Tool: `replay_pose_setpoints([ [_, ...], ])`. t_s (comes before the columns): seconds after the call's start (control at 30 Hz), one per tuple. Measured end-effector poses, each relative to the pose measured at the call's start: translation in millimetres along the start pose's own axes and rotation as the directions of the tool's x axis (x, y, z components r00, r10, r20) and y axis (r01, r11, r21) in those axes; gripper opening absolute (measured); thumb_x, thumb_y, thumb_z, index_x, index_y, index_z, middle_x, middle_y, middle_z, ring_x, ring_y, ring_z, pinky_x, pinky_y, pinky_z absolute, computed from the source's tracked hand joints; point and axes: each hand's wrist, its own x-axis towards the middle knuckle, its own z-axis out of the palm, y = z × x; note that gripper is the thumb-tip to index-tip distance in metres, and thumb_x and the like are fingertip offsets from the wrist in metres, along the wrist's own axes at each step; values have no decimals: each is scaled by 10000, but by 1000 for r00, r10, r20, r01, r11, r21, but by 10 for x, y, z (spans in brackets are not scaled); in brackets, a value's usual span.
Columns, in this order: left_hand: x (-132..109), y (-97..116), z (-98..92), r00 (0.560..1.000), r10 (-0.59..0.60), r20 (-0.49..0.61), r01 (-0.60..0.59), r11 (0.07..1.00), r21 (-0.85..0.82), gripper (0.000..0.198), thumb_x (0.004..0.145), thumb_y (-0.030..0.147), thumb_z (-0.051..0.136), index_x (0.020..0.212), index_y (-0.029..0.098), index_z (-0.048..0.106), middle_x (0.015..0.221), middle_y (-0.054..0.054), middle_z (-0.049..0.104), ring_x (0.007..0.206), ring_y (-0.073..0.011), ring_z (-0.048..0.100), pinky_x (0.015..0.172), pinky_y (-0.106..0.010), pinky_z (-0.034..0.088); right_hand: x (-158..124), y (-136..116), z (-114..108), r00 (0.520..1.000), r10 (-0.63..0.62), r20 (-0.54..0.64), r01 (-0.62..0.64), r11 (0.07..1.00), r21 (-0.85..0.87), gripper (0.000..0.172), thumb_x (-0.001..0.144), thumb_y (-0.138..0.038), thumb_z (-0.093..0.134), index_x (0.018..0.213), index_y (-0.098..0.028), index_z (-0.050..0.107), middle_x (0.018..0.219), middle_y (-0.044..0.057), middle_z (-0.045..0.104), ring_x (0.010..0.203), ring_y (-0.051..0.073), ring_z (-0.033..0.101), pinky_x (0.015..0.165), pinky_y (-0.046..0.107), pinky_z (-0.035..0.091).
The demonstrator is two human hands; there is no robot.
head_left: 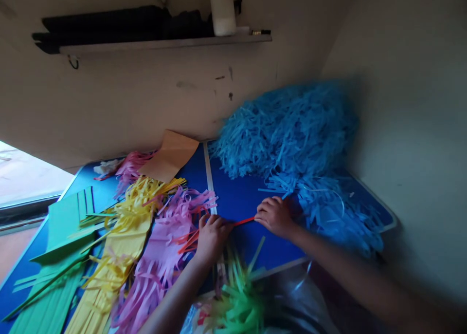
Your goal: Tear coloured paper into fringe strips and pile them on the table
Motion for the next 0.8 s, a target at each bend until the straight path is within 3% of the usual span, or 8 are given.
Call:
replay_pose_setpoints([
  [0.1, -22, -41, 17, 998, -67, -5, 67, 997, -44, 169, 921, 316, 583, 873, 282, 742, 918, -12, 727, 900, -199, 595, 891, -404, 355, 43, 39, -19, 992, 113, 58, -117, 990, 77, 73, 833, -286, 751, 770, -250, 742, 914, 5, 694, 961, 194, 535, 831, 356, 300],
  [0.3, 33, -8, 1, 991, -130, 25, 130, 991, -28, 227, 932, 354, 544, 860, 246, 731, 890, -43, 705, 902, -216, 592, 844, -394, 376, 128, 2, -46, 975, 181, 127, -192, 978, 81, 102, 832, -272, 730, 737, -235, 728, 889, 7, 674, 938, 188, 535, 780, 323, 315],
  [0.53, 150, 50, -20, 993, -83, 79, 72, 989, 130, 238, 938, 275, 494, 820, 199, 687, 830, -93, 660, 885, -275, 557, 870, -466, 348, 274, -59, -95, 939, 258, 225, -263, 965, -10, 131, 793, -232, 702, 665, -210, 681, 833, 19, 670, 906, 213, 532, 767, 344, 294],
  [0.67, 190, 45, -64, 995, 31, 96, -46, 987, 154, 179, 931, 203, 509, 932, 225, 687, 922, -82, 670, 940, -263, 554, 938, -476, 320, 336, -148, -191, 948, 221, 231, -216, 975, -46, 40, 781, -224, 712, 781, -220, 672, 887, 29, 675, 958, 237, 529, 824, 378, 303],
  [0.8, 202, 47, -90, 979, 175, 107, -188, 974, 124, 181, 901, 213, 596, 990, 338, 691, 1014, -15, 693, 1014, -234, 549, 995, -472, 282, 322, -286, -258, 974, -9, 228, 37, 993, -115, 146, 831, -117, 620, 908, -229, 674, 1005, 59, 680, 1064, 249, 507, 958, 458, 265],
])
